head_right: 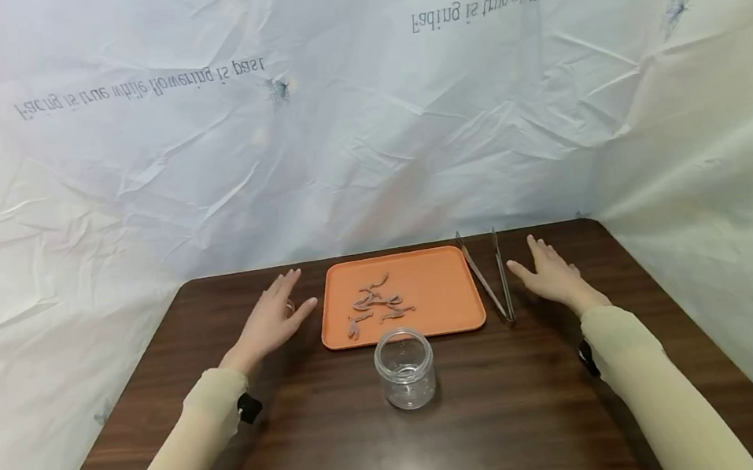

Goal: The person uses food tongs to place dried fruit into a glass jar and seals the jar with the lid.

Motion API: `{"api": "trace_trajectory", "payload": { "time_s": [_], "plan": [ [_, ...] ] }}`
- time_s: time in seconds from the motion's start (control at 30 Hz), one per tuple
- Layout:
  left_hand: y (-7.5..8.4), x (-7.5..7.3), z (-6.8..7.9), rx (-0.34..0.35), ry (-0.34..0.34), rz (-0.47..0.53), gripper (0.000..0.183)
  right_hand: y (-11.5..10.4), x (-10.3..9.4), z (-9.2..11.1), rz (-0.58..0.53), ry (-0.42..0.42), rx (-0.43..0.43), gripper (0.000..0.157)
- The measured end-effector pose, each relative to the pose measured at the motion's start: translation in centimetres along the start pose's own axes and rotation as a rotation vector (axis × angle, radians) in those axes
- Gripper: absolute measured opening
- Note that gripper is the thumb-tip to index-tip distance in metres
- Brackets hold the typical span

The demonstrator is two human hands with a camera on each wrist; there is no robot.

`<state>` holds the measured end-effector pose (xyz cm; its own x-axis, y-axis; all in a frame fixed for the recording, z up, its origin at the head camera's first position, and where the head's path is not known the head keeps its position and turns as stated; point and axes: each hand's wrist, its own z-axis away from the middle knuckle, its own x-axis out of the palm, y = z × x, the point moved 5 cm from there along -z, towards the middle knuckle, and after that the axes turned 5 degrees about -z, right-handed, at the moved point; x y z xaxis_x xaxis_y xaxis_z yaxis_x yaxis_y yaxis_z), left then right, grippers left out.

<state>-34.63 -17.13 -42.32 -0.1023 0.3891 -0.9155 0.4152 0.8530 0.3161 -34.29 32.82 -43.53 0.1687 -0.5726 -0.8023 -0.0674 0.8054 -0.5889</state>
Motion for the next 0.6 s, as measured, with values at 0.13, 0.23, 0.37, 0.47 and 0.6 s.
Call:
{"api": "trace_trajectory", "payload": {
  "time_s": [0.13,0.23,0.37,0.47,0.6],
  "plan": [
    [1.5,0.9,0.8,0.029,-0.034,0.176,0.072,0.2,0.8,0.6,-0.079,-0.054,0.016,0.097],
    [2.9,1.2,1.4,0.055,-0.061,0.262,0.070,0.1,1.4,0.7,-0.087,-0.087,0.041,0.098],
    [4.6,1.8,2.1,0.065,-0.106,0.353,0.069,0.1,2.2,0.7,-0.082,-0.124,0.055,0.098],
    [5.7,2.3,2.7,0.069,-0.128,0.413,0.066,-0.2,2.7,0.5,-0.086,-0.150,0.051,0.100],
    [7.2,2.9,3.0,0.094,-0.135,0.485,0.063,-0.6,3.0,0.0,-0.083,-0.157,0.037,0.102]
  ]
}}
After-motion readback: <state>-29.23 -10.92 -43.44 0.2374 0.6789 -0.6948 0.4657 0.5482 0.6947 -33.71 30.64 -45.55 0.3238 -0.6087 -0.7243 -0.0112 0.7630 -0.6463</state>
